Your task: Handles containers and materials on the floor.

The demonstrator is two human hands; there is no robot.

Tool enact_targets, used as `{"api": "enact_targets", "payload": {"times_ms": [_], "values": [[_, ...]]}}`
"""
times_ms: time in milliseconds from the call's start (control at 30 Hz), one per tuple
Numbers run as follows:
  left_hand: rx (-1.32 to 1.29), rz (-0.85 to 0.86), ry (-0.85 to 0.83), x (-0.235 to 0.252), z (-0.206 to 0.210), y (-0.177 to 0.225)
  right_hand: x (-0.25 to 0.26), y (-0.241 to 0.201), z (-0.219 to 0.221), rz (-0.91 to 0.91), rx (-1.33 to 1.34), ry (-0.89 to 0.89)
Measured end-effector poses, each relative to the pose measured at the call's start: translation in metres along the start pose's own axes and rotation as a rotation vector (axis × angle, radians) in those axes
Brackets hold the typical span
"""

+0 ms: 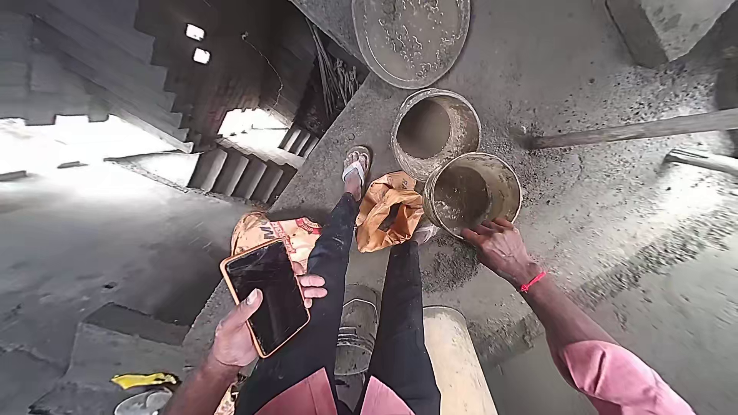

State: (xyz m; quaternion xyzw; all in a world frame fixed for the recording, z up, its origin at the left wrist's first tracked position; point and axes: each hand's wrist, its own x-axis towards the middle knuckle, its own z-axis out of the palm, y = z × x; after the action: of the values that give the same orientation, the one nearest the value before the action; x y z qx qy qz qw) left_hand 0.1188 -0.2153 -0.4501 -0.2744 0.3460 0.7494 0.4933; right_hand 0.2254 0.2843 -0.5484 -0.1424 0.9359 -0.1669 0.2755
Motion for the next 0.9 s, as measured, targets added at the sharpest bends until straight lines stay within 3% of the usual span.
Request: {"api": "enact_targets", "payload": {"times_ms": [300,433,633,800,900], "values": [[0.024,0.028,-0.058,0.012,0.018,0.002,-0.019,-0.027,-0.012,0.091,0.067,0.283],[0.041,0.032,-0.093,0.013,0.029,0.001,-0.039,0.001,-0.013,0.165,0.041,0.320],[0.197,0.039,0.008,-0.005,0.040,0.008,0.012,0.039,0.001,0.161,-0.031,0.327],[0.215,-0.069,-0.055,-0.018,0.029,0.007,-0.029,0.018,0.003,0.145,0.014,0.411],[0.226,-0.043,-0.014,-0.019,0.039,0.007,-0.039,0.034,-0.008,0.145,-0.001,0.449]]}}
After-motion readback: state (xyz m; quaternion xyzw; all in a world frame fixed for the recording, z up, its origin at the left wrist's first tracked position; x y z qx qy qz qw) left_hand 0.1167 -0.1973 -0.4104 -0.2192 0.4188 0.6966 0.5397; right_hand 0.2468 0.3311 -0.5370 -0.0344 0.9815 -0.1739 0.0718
